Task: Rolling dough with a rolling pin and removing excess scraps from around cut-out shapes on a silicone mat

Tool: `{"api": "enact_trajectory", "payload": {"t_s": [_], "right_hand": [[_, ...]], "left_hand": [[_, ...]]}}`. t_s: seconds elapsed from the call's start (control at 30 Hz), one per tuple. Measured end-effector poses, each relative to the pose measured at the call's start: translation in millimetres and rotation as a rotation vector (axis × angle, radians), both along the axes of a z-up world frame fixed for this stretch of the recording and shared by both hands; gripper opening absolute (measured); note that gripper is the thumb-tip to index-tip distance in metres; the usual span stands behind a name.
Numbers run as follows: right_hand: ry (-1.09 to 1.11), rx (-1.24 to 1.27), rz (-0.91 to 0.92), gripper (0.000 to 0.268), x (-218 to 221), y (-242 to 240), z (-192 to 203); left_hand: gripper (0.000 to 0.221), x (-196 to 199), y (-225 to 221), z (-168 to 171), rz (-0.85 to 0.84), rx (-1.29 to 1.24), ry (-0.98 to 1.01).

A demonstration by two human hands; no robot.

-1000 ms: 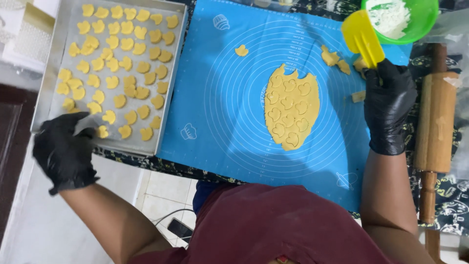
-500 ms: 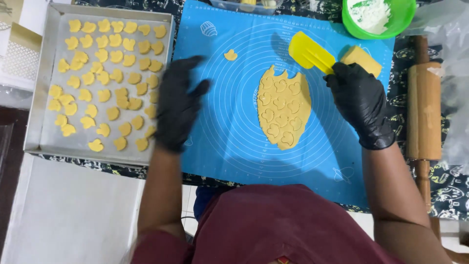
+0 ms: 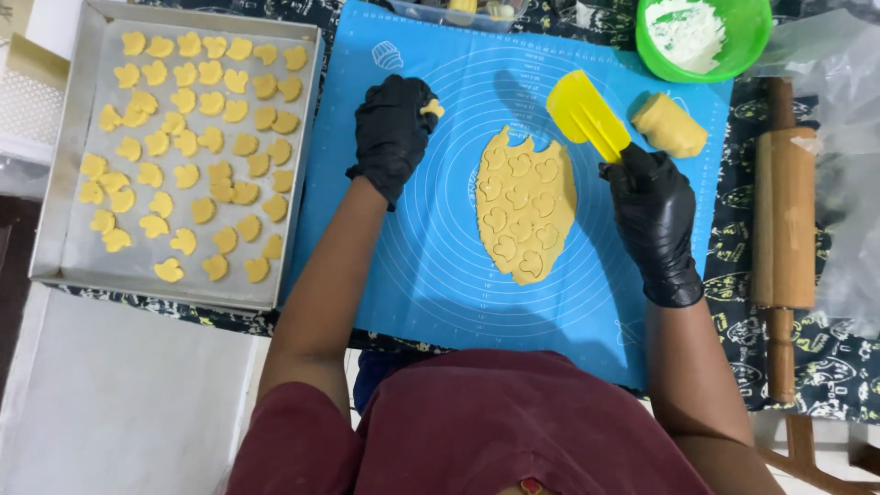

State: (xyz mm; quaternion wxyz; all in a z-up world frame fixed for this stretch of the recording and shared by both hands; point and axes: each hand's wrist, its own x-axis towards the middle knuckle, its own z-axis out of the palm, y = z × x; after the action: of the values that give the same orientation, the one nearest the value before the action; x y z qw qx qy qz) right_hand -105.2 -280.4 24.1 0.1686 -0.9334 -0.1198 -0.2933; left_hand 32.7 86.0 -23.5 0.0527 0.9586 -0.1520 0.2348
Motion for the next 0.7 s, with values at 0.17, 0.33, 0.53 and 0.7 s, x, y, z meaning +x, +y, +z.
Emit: {"api": "enact_trajectory", "payload": {"t_s": [0.17,0.33,0.53,0.7], "right_hand": [[-0.021,-0.011,0.020,0.027,2,-4,-6],[0.009,0.015,0.038,0.028,2,-5,-5],[0.050,0.041,0.074,0.028,0,-6,-8],[0.149,0.046,0.059,0.027,-3,-2,0]], "left_hand": [[0.021,-16,1,31,-0.034,-0.297,0.061],[0.013,-68,59,66,-0.057,-0.522,0.091],[0.009,-153,211,102,-0.036,-0.837,0.130],[0.018,-202,280,120,0.321,-0.903,0.320]]}}
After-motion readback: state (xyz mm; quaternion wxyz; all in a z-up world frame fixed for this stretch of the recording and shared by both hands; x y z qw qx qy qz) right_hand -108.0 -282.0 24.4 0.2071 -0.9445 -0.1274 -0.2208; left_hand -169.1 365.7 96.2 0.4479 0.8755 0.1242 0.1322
